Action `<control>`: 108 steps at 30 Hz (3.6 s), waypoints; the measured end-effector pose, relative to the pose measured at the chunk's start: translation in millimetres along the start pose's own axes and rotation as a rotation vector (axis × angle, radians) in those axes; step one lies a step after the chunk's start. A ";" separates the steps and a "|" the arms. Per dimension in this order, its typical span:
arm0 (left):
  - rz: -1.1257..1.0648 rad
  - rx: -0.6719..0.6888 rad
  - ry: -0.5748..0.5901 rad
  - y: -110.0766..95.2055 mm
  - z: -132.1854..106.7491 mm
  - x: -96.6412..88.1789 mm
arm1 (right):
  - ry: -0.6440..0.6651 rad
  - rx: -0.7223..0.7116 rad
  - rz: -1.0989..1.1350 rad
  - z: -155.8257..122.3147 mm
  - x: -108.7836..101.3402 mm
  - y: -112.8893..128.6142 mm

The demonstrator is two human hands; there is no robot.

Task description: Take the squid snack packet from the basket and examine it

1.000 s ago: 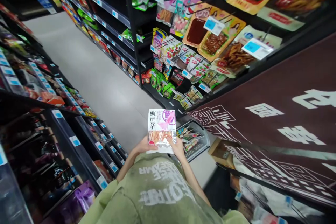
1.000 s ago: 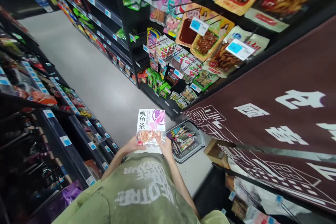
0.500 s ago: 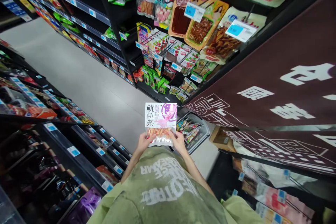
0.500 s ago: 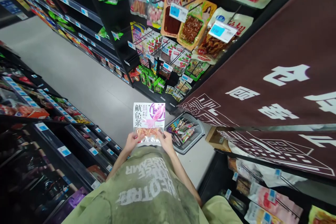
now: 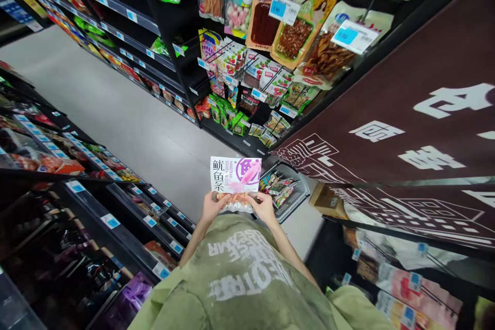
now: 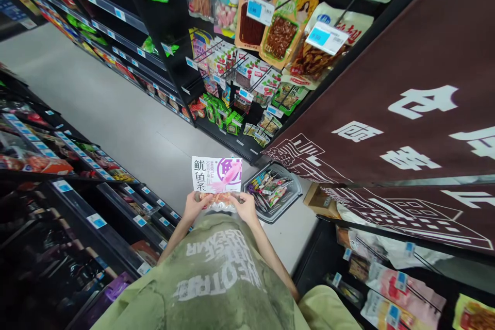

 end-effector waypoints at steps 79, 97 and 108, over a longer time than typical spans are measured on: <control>-0.380 -0.175 -0.084 28.6 -13.9 -20.6 | -0.091 0.163 0.045 -8.2 27.8 -22.6; 0.132 0.249 -0.190 15.5 -0.9 -19.7 | -0.221 0.189 -0.065 -9.3 17.2 -32.5; 0.194 0.314 -0.109 13.9 -7.1 -15.1 | -0.133 0.152 0.033 -12.4 26.0 -16.0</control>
Point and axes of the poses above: each hand's wrist, its own z-axis towards the middle knuckle, its own x-axis out of the palm, y = z × x, the point moved 6 cm from there along z, towards the middle knuckle, and after that the axes turned 10 degrees about -y, right-handed, at the moved point
